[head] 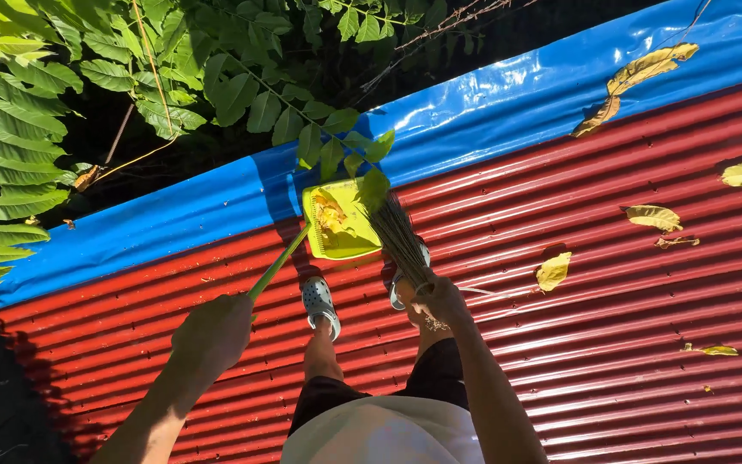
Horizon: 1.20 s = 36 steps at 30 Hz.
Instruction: Sweeping dry leaves off a corrugated metal roof into a yellow dustpan.
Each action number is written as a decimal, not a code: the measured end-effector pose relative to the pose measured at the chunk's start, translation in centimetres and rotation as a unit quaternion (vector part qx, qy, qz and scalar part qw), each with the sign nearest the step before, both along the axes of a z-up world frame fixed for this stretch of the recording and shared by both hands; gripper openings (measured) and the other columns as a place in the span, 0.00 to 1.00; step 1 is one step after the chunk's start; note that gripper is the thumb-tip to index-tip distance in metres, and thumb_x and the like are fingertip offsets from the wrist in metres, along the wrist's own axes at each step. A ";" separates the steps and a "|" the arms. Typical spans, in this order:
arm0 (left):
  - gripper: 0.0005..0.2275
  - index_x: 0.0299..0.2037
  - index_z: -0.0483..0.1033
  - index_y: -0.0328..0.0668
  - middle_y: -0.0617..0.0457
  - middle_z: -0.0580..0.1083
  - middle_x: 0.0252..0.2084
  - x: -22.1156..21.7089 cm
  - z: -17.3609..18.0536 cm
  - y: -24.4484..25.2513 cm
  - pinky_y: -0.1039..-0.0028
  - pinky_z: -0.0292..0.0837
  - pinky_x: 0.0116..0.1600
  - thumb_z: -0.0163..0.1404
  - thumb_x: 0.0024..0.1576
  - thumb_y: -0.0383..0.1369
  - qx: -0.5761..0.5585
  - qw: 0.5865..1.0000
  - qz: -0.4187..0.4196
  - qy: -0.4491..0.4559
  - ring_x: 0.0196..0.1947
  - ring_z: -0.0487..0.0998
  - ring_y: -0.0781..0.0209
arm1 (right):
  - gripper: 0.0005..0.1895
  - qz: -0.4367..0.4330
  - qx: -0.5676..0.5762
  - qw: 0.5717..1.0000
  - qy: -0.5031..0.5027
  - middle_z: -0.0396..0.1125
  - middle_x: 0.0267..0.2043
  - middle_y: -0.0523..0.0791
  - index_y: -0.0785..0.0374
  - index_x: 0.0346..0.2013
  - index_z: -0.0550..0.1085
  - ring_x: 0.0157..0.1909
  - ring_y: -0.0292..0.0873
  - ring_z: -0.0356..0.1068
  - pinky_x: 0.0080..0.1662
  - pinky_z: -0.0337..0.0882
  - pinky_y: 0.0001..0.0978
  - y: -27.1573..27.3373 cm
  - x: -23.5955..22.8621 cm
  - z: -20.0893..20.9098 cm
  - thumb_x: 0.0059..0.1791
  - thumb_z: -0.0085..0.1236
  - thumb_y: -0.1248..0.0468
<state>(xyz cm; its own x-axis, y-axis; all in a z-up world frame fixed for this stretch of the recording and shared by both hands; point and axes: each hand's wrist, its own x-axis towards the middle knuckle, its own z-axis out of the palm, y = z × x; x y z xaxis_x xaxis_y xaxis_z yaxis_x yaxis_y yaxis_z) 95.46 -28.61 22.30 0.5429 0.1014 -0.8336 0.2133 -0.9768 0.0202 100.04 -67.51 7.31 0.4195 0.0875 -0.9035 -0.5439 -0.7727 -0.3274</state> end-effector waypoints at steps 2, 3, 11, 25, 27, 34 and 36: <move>0.07 0.43 0.74 0.43 0.47 0.78 0.40 -1.4 0.3 -0.2 0.56 0.78 0.45 0.49 0.61 0.36 -0.012 0.999 -0.041 -0.017 0.42 0.82 0.47 | 0.48 -0.008 -0.027 0.998 -0.056 0.74 0.37 0.55 0.52 0.72 0.62 0.41 0.53 0.76 0.44 0.75 0.45 -1.4 -3.4 -1.1 0.36 0.65 0.58; 0.08 0.43 0.73 0.43 0.48 0.78 0.40 -1.9 0.4 -0.5 0.55 0.78 0.46 0.49 0.61 0.37 -0.020 0.997 -0.073 -0.036 0.42 0.82 0.47 | 0.53 -0.004 -0.051 0.992 -0.114 0.74 0.36 0.49 0.52 0.73 0.55 0.42 0.47 0.76 0.44 0.75 0.40 -2.3 -5.3 -1.6 0.35 0.69 0.57; 0.06 0.43 0.73 0.41 0.46 0.77 0.40 -4.2 1.0 -7.6 0.54 0.78 0.47 0.46 0.61 0.32 -0.064 0.981 -0.182 -0.028 0.43 0.81 0.46 | 0.42 -0.248 -0.076 0.950 -0.175 0.73 0.32 0.49 0.56 0.66 0.69 0.34 0.42 0.73 0.38 0.74 0.36 -7.4 -17.0 5.2 0.36 0.64 0.61; 0.10 0.47 0.70 0.39 0.43 0.79 0.42 -7.8 1.8 -37.2 0.53 0.78 0.48 0.46 0.62 0.37 -0.107 0.984 -0.139 0.019 0.44 0.82 0.43 | 0.44 -0.411 -0.203 0.877 -0.144 0.76 0.38 0.52 0.64 0.71 0.66 0.32 0.38 0.73 0.36 0.74 0.31 -39.7 -22.5 -1.3 0.39 0.67 0.62; 0.08 0.46 0.70 0.38 0.41 0.78 0.42 -8.0 0.2 -40.6 0.54 0.79 0.48 0.45 0.63 0.33 -0.058 0.979 -0.194 0.013 0.45 0.81 0.44 | 0.50 -0.479 -0.163 0.852 -0.136 0.74 0.39 0.48 0.60 0.72 0.57 0.29 0.40 0.74 0.32 0.76 0.33 -42.9 -20.4 -2.6 0.36 0.67 0.65; 0.07 0.45 0.73 0.40 0.44 0.77 0.46 -5.7 3.3 -54.3 0.53 0.80 0.48 0.51 0.59 0.31 -0.033 0.985 -0.167 -0.005 0.48 0.80 0.44 | 0.30 -0.500 0.056 0.858 -0.104 0.72 0.32 0.51 0.81 0.55 0.75 0.28 0.42 0.71 0.31 0.73 0.36 -43.7 -22.6 -10.0 0.40 0.64 0.67; 0.09 0.47 0.73 0.41 0.44 0.75 0.48 -5.0 4.1 -55.8 0.52 0.80 0.48 0.53 0.58 0.30 -0.042 0.987 -0.154 -0.014 0.49 0.79 0.43 | 0.31 -0.420 0.108 0.898 -0.079 0.75 0.31 0.48 0.72 0.57 0.78 0.31 0.37 0.73 0.34 0.74 0.31 -42.2 -23.7 -7.0 0.39 0.62 0.63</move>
<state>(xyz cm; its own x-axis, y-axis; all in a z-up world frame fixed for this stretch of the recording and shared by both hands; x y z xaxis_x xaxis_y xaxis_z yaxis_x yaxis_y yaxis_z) 90.51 -84.39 26.42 0.5600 -0.1408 -0.8164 -0.0948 -0.9899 0.1057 76.39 -109.67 0.28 0.5408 -0.1531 -0.8271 -0.8386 -0.0216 -0.5443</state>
